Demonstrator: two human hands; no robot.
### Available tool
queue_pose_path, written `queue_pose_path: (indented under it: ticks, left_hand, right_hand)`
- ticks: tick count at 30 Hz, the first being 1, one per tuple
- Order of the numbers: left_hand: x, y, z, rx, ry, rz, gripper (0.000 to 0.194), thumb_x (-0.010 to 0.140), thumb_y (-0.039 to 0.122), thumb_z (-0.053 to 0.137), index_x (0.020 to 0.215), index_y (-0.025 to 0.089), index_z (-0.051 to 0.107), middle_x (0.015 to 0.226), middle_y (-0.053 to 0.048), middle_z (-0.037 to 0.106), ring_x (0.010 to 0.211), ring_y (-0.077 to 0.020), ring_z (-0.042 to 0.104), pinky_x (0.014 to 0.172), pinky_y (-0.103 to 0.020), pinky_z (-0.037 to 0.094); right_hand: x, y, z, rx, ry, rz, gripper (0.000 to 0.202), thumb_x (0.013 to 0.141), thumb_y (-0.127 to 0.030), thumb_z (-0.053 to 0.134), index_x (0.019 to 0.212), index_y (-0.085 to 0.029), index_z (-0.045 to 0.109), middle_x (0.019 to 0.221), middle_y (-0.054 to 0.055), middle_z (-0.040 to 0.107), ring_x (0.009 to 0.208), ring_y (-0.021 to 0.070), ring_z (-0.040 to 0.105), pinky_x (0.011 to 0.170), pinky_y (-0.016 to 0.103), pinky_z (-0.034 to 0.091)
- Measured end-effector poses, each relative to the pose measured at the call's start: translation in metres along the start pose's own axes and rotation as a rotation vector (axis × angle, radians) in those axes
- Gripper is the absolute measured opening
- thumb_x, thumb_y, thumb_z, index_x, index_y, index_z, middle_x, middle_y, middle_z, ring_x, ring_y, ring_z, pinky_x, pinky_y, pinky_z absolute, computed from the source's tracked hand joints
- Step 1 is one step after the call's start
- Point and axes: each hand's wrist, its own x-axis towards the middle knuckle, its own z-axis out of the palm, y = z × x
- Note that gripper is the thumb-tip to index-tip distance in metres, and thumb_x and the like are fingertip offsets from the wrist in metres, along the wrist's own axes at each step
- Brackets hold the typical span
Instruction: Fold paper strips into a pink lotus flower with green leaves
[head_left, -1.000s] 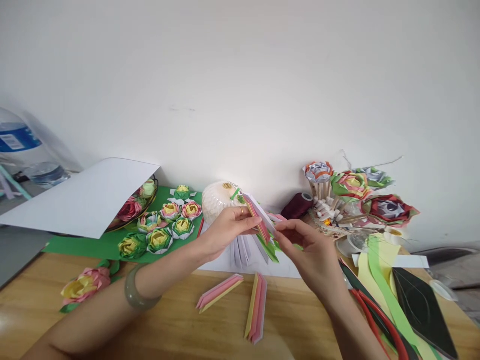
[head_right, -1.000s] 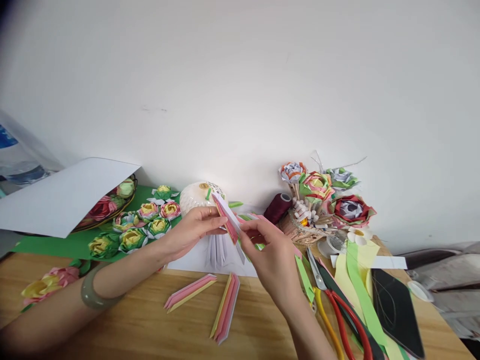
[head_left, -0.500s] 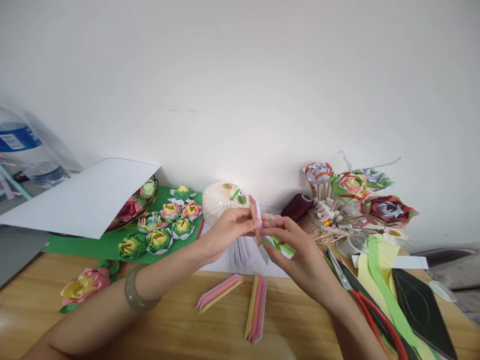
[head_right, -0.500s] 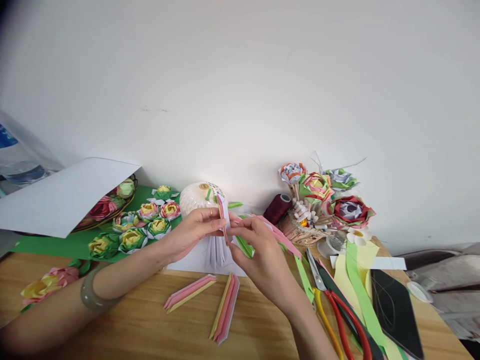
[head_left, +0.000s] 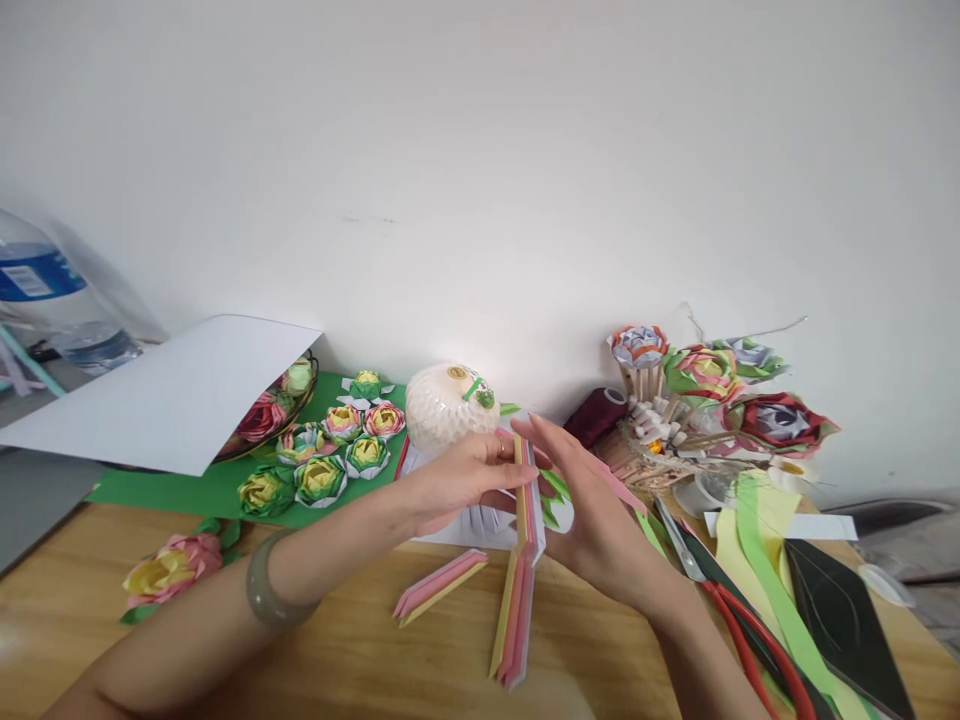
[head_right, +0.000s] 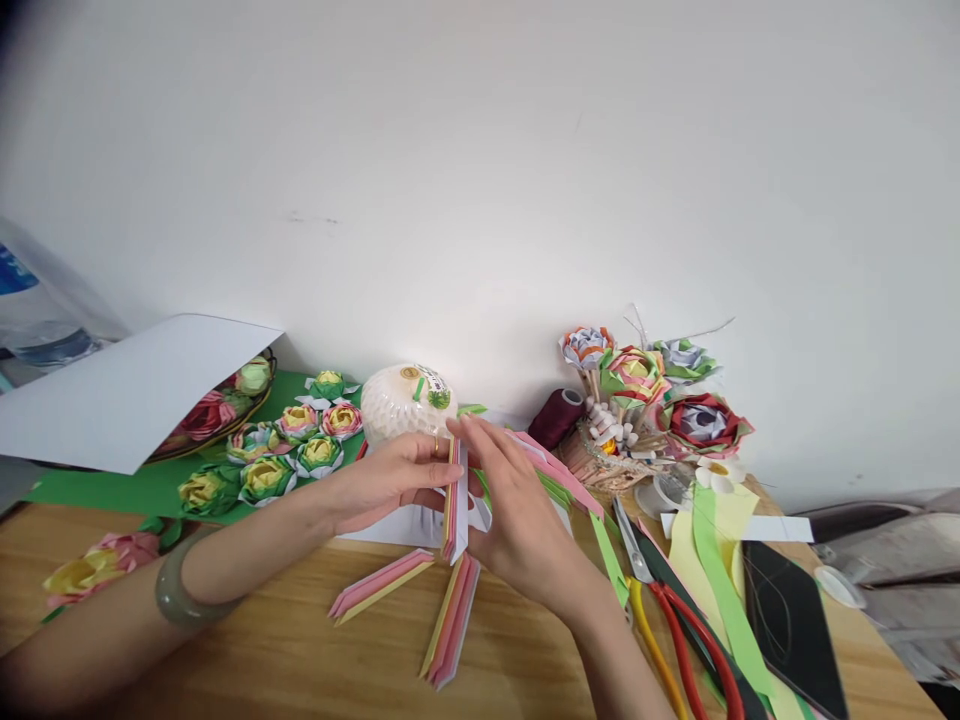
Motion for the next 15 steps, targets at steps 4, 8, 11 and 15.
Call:
queue_pose_path:
  ticks: [4,8,11,15]
  left_hand:
    - [-0.0004,0.0022,0.0002,-0.017,0.011,-0.005,0.019,0.074,0.029,0.063,0.084,0.013,0.062,0.081,-0.003,0.057,0.074,-0.0122,0.055,0.071,-0.029,0.046]
    - [-0.0009,0.004,0.0004,0.011,0.016,-0.01,0.018,0.074,0.028,0.062,0.082,0.012,0.062,0.081,-0.005,0.059,0.077,-0.0139,0.056,0.069,-0.028,0.046]
    - [0.0005,0.0025,-0.001,0.01,0.037,-0.003,0.017,0.075,0.027,0.061,0.083,0.012,0.063,0.082,-0.005,0.059,0.081,-0.0152,0.057,0.068,-0.027,0.046]
    - [0.0018,0.0016,-0.0026,-0.015,-0.001,-0.001,0.017,0.075,0.028,0.061,0.083,0.013,0.063,0.081,-0.005,0.061,0.08,-0.0146,0.058,0.068,-0.026,0.046]
  right_hand:
    - [-0.0028,-0.0036,-0.0016,0.083,-0.126,0.037,0.115,0.061,-0.02,0.074,0.142,-0.027,-0.007,0.15,0.009,0.008,0.135,0.029,0.014,0.107,0.044,0.026]
    - [-0.0015,-0.0001,0.001,0.215,-0.046,0.059,0.105,0.067,-0.031,0.072,0.141,-0.032,-0.001,0.149,0.008,0.015,0.133,0.0265,0.024,0.104,0.043,0.032]
    - [0.0019,0.0026,0.004,0.143,0.033,0.045,0.1,0.065,-0.034,0.073,0.14,-0.033,0.007,0.146,0.007,0.024,0.133,0.0272,0.023,0.105,0.046,0.029]
    - [0.0031,0.0033,0.0036,0.081,0.005,-0.011,0.1,0.065,-0.039,0.073,0.141,-0.033,0.007,0.149,0.006,0.018,0.135,0.0282,0.015,0.107,0.047,0.024]
